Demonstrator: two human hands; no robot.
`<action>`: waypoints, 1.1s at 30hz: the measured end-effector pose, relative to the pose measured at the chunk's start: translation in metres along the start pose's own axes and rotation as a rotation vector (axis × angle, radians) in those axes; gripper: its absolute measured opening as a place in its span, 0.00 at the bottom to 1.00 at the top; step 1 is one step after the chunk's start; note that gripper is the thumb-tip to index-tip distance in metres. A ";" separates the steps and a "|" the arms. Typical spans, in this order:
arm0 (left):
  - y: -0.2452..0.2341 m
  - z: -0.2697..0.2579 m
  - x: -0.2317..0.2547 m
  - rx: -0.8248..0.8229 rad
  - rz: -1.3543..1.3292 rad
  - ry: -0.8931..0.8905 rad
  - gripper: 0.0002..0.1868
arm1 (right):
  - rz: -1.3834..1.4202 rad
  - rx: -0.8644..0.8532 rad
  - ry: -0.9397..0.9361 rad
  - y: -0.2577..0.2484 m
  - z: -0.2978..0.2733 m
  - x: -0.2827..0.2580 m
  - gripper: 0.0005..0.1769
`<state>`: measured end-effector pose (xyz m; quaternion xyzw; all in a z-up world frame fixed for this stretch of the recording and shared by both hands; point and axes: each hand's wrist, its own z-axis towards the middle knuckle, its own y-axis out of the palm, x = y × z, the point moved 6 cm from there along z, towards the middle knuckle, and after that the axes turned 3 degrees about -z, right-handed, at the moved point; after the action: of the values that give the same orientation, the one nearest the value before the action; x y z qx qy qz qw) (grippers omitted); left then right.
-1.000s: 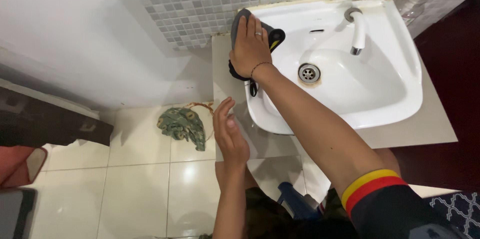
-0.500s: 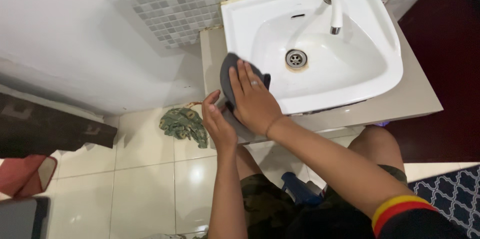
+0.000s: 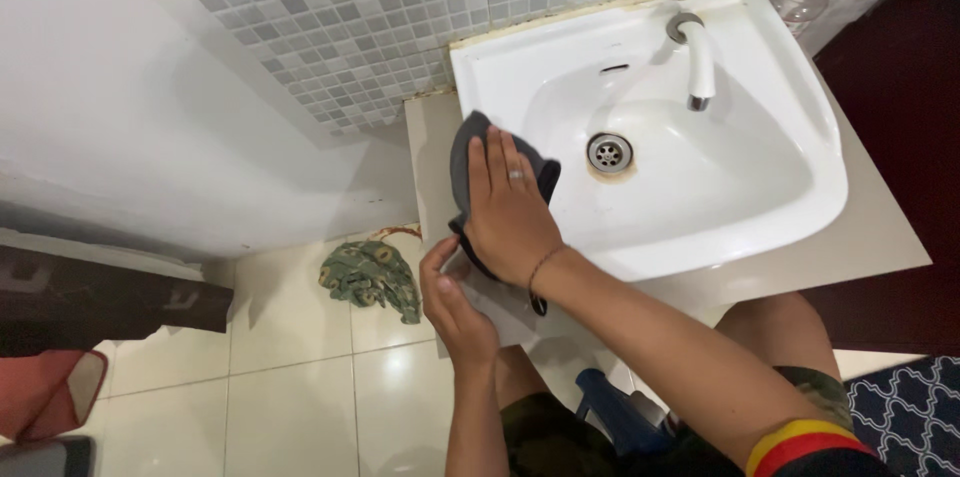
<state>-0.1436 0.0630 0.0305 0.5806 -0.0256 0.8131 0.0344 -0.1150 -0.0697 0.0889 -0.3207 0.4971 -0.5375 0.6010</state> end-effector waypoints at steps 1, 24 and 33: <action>0.000 0.000 0.001 0.001 -0.001 -0.004 0.33 | -0.002 -0.003 0.000 0.002 0.010 0.003 0.47; 0.001 0.007 -0.009 0.038 0.008 -0.050 0.31 | -0.006 0.069 0.013 0.017 0.032 0.004 0.40; -0.004 0.001 -0.005 0.037 0.000 -0.057 0.31 | -0.251 0.022 -0.179 -0.030 -0.069 -0.021 0.44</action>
<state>-0.1409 0.0665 0.0258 0.6039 -0.0113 0.7966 0.0230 -0.1882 -0.0455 0.1014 -0.4203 0.3914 -0.5830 0.5748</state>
